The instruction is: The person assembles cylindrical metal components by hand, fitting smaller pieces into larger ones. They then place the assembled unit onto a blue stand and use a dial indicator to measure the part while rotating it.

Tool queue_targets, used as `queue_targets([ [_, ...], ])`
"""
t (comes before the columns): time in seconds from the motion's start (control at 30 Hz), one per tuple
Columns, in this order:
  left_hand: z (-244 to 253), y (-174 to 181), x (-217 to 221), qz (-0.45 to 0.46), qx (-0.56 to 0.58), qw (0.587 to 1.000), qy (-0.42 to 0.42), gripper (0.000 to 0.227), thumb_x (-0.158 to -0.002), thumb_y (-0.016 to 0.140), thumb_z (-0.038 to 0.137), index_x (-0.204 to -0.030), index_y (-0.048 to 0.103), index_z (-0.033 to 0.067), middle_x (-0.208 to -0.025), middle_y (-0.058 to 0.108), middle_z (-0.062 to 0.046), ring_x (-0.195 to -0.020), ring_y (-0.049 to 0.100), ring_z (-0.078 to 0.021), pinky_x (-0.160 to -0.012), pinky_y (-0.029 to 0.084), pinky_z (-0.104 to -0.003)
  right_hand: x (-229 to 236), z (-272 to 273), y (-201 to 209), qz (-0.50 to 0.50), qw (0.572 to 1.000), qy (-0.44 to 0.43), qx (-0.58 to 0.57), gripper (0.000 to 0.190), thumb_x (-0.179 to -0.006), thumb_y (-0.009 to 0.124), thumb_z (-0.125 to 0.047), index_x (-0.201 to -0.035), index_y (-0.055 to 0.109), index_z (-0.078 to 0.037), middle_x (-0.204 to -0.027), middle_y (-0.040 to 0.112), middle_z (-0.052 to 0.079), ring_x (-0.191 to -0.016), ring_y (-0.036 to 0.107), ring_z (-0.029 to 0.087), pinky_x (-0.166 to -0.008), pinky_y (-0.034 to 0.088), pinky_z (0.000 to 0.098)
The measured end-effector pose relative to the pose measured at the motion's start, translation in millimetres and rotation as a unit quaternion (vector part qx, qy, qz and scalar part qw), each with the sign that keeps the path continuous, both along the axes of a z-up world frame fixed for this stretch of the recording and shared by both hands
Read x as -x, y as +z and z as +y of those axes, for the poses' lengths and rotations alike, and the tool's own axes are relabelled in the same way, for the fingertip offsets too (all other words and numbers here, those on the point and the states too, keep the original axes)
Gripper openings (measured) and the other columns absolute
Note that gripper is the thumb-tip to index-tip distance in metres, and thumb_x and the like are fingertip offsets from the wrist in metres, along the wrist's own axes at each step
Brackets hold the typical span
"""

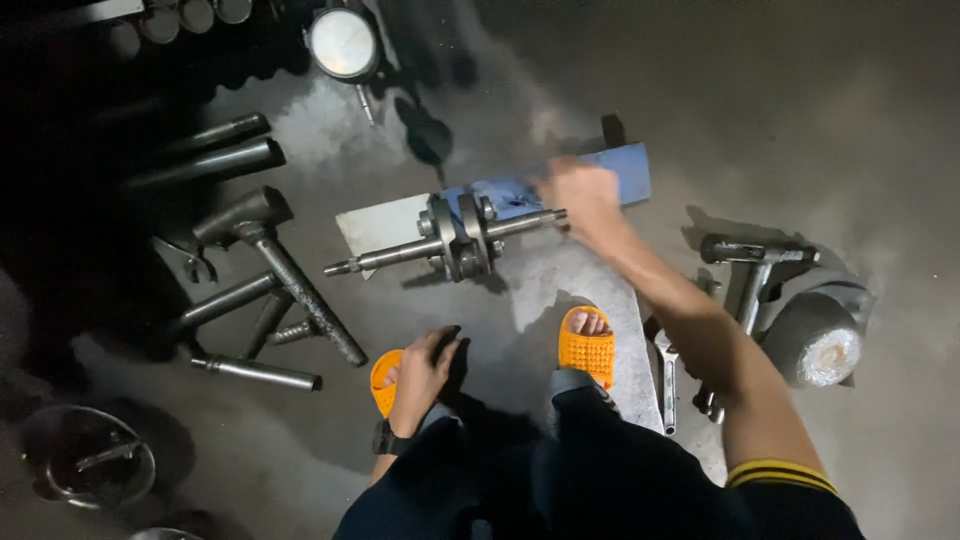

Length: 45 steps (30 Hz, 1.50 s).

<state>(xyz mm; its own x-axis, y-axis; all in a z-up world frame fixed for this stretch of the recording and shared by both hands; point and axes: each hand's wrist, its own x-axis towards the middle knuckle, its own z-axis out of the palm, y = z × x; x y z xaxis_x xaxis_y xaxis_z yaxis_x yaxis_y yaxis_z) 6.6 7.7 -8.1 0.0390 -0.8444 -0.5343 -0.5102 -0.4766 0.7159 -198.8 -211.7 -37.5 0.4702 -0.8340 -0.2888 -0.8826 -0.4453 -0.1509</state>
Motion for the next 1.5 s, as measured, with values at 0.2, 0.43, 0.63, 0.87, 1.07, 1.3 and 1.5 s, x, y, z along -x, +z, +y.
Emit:
queue_targets([
  [0.2, -2, -1, -11, 0.005, -0.019, 1.0, 0.011, 0.023, -0.087, 0.059, 0.021, -0.102, 0.064, 0.0046, -0.083, 0.066, -0.019, -0.081, 0.063, -0.0359, -0.073, 0.049, -0.038, 65, 17, 0, 0.056, 0.948, -0.134, -0.282, 0.042, -0.088, 0.051, -0.033, -0.062, 0.068, -0.005, -0.056, 0.062, 0.015, -0.055, 0.064, 0.03, -0.052, 0.047, 0.0366],
  [0.43, -29, -15, -64, -0.01, 0.087, 0.992, 0.087, 0.016, -0.084, 0.062, 0.018, -0.087, 0.066, 0.003, -0.075, 0.066, -0.019, -0.078, 0.063, -0.038, -0.065, 0.049, -0.041, 64, -8, -16, 0.158, 0.967, 0.192, 0.058, 0.032, -0.085, 0.056, -0.029, -0.116, 0.056, -0.022, -0.085, 0.055, 0.003, -0.086, 0.06, 0.019, -0.067, 0.053, 0.0274],
  [0.63, -126, -16, -124, 0.131, 0.057, 0.945, 0.294, 0.043, -0.087, 0.06, 0.038, -0.104, 0.06, -0.0022, -0.096, 0.061, -0.021, -0.094, 0.058, -0.0301, -0.079, 0.045, -0.04, 55, 2, -35, 0.201, 0.968, 0.149, 0.031, 0.021, -0.083, 0.053, -0.028, -0.098, 0.059, -0.014, -0.079, 0.063, 0.001, -0.072, 0.065, 0.017, -0.065, 0.052, 0.0284],
  [0.87, -267, -169, -124, 0.582, -0.077, 0.685, 0.432, 0.069, -0.094, 0.034, 0.048, -0.134, 0.026, -0.0064, -0.132, 0.034, -0.025, -0.12, 0.041, -0.0334, -0.094, 0.037, -0.046, 15, 83, 12, -0.016, 0.977, -0.195, -0.088, 0.035, -0.083, 0.06, -0.039, -0.097, 0.06, -0.006, -0.079, 0.065, 0.02, -0.077, 0.064, 0.039, -0.064, 0.05, 0.0464],
  [1.07, -304, -188, -108, 0.696, -0.026, 0.501, 0.514, 0.017, -0.085, 0.052, 0.023, -0.083, 0.063, 0.0091, -0.08, 0.067, -0.004, -0.074, 0.063, -0.018, -0.067, 0.05, -0.026, 10, 96, 33, -0.213, 0.936, -0.246, -0.132, 0.017, -0.083, 0.059, -0.01, -0.098, 0.065, -0.004, -0.084, 0.07, 0.009, -0.071, 0.069, 0.018, -0.059, 0.052, 0.0271],
  [1.3, -290, -142, -107, 0.06, 0.051, 0.908, 0.412, 0.008, -0.068, 0.052, 0.017, -0.062, 0.051, 0.0117, -0.056, 0.056, -0.005, -0.057, 0.045, -0.0204, -0.057, 0.038, -0.035, 6, 72, 32, -0.203, 0.941, -0.248, -0.106, 0.016, -0.089, 0.055, -0.01, -0.094, 0.063, 0.003, -0.078, 0.068, 0.015, -0.062, 0.067, 0.021, -0.053, 0.057, 0.0282],
  [1.5, -292, -142, -153, -0.132, 0.358, 0.922, 0.068, 0.078, -0.085, 0.053, 0.058, -0.133, 0.026, 0.0032, -0.131, 0.035, -0.022, -0.125, 0.035, -0.0372, -0.106, 0.033, -0.053, -5, 55, 49, -0.4, 0.837, -0.353, -0.121, 0.042, -0.1, 0.036, -0.033, -0.099, 0.055, 0.003, -0.074, 0.059, 0.011, -0.061, 0.059, 0.019, -0.058, 0.053, 0.0283],
])
